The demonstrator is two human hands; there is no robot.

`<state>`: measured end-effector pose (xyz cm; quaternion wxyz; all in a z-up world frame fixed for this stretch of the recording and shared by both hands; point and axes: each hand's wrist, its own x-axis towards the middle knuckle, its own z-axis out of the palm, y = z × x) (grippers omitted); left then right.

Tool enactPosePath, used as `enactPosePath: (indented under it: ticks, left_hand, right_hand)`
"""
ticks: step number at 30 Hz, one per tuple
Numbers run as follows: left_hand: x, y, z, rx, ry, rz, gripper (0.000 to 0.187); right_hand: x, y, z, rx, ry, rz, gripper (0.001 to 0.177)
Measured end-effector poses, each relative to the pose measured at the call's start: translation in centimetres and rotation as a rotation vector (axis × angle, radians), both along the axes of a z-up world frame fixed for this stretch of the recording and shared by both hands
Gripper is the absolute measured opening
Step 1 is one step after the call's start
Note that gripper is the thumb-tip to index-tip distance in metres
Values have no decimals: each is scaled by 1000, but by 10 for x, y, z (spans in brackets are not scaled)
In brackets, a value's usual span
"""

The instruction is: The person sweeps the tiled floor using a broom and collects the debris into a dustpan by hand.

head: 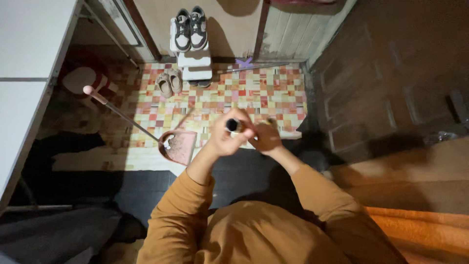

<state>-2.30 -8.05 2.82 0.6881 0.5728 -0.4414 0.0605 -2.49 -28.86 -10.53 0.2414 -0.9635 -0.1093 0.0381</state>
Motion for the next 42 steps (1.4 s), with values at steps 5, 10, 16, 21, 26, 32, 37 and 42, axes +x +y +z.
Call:
enactPosePath:
  ticks: [5, 10, 16, 21, 26, 32, 37, 42]
  left_hand:
    - [5, -24, -54, -200, 537, 15, 26]
    - [-29, -74, -144, 28, 672, 179, 36]
    - [-45, -54, -166, -35, 593, 226, 39]
    - [-4, -13, -89, 112, 602, 480, 33]
    - [14, -15, -2, 185, 416, 550, 34]
    - [-19, -56, 23, 313, 89, 452, 23]
    - [-37, -22, -16, 104, 232, 430, 21]
    - [-30, 55, -71, -10, -98, 959, 34]
  right_hand:
    - [-24, -37, -28, -56, 120, -101, 29]
    - [-47, -94, -135, -195, 497, -155, 37]
    - [-31, -71, -191, -63, 422, 23, 42]
    - [25, 0, -184, -15, 353, 126, 40]
    - [49, 48, -176, 633, 324, 65, 32]
    - [40, 76, -177, 688, 76, 172, 21]
    - [13, 104, -169, 714, 37, 256, 29]
    - [-1, 155, -128, 707, 118, 424, 45]
